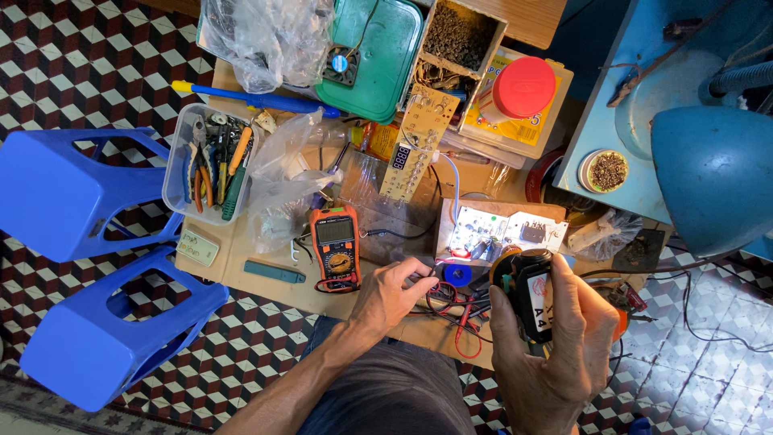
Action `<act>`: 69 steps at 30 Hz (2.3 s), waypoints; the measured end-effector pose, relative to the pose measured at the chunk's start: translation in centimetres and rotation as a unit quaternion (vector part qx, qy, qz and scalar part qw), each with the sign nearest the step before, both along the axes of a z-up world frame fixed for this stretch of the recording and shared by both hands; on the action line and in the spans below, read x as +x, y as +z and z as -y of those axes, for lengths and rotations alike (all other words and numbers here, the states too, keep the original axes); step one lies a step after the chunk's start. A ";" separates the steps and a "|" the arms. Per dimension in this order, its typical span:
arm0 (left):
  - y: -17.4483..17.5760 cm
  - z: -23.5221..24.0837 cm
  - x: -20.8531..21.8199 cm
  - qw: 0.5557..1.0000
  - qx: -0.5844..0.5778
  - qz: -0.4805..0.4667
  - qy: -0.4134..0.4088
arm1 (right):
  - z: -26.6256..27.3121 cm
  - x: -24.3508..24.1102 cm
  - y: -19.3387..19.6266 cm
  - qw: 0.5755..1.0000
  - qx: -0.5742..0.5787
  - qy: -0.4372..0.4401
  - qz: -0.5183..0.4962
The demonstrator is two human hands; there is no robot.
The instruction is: The person plugs a power strip into a wall socket and then uses a multimeter to test a circuit board. They connect the multimeter probes to various points on the board and observe the readings. The person also uses a flashlight to inspect the circuit board.
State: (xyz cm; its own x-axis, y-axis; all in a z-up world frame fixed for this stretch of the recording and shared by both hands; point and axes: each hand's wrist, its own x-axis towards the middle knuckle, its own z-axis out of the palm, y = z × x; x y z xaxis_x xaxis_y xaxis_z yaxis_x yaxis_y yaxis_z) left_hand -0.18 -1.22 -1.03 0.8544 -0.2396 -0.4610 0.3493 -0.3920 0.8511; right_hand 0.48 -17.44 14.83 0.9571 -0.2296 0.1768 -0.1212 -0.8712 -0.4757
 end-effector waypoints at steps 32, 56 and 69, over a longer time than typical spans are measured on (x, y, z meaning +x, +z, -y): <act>-0.7 0.3 -1.2 0.986 0.004 0.161 -0.037 | 0.1 -4.9 0.3 0.995 -0.007 -0.098 -0.020; -6.1 2.7 -0.6 0.986 0.085 0.142 -0.030 | -0.1 -5.6 -0.7 0.992 0.060 -0.109 -0.014; -6.3 2.1 -1.0 0.999 0.031 0.038 0.007 | -0.6 -4.0 -0.1 0.996 0.056 -0.062 0.010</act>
State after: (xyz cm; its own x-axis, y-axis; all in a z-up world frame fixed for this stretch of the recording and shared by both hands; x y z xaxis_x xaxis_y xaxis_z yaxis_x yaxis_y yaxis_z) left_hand -1.23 -3.34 -7.36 0.8909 -0.1998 -0.4079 0.2900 -0.4407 0.8495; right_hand -3.52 -16.88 14.68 0.9164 -0.3659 0.1624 -0.2143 -0.7911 -0.5730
